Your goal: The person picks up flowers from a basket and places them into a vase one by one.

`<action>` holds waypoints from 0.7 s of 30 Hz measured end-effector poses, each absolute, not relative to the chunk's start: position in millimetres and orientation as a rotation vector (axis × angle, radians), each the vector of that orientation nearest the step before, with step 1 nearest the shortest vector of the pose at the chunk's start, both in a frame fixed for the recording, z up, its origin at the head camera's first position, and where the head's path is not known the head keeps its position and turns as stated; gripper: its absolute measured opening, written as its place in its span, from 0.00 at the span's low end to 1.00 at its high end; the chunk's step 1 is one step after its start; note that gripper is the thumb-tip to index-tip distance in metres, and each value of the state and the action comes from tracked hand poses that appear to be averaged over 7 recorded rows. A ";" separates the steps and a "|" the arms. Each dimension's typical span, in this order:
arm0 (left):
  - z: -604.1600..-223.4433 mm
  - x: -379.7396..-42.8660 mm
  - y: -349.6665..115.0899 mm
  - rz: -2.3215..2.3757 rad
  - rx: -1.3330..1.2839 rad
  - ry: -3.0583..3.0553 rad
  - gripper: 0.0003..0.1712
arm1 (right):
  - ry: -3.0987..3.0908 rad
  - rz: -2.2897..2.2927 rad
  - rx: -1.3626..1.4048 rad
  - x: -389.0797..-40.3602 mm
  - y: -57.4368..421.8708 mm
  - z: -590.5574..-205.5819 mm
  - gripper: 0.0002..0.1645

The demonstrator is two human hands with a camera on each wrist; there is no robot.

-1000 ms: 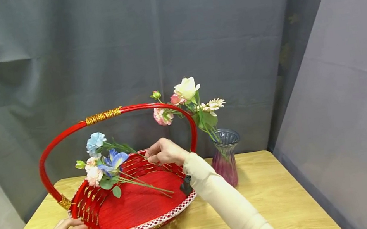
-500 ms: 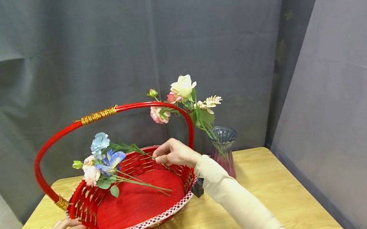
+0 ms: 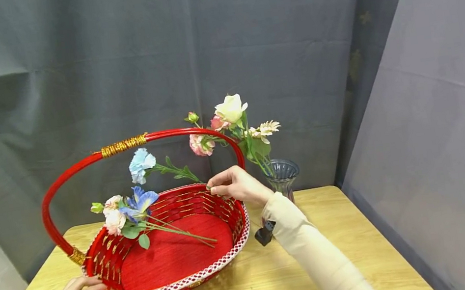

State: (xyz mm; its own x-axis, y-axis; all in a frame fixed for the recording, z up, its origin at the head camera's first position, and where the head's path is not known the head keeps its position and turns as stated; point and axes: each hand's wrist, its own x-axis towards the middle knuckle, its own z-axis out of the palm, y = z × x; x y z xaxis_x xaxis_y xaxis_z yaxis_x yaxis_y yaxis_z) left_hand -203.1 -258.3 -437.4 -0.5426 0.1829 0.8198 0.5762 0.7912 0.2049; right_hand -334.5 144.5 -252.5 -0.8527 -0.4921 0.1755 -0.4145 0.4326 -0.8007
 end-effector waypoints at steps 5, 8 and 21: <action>-437.1 -201.8 -258.3 -0.579 -0.530 -2.162 0.25 | 2.589 -1.468 -0.806 -332.4 154.6 -246.7 0.10; -435.8 -201.4 -257.5 -0.573 -0.521 -2.179 0.25 | 2.592 -1.500 -0.783 -330.8 160.3 -242.4 0.13; -435.1 -200.8 -256.8 -0.579 -0.491 -2.201 0.26 | 2.651 -1.525 -0.734 -325.7 182.0 -218.0 0.16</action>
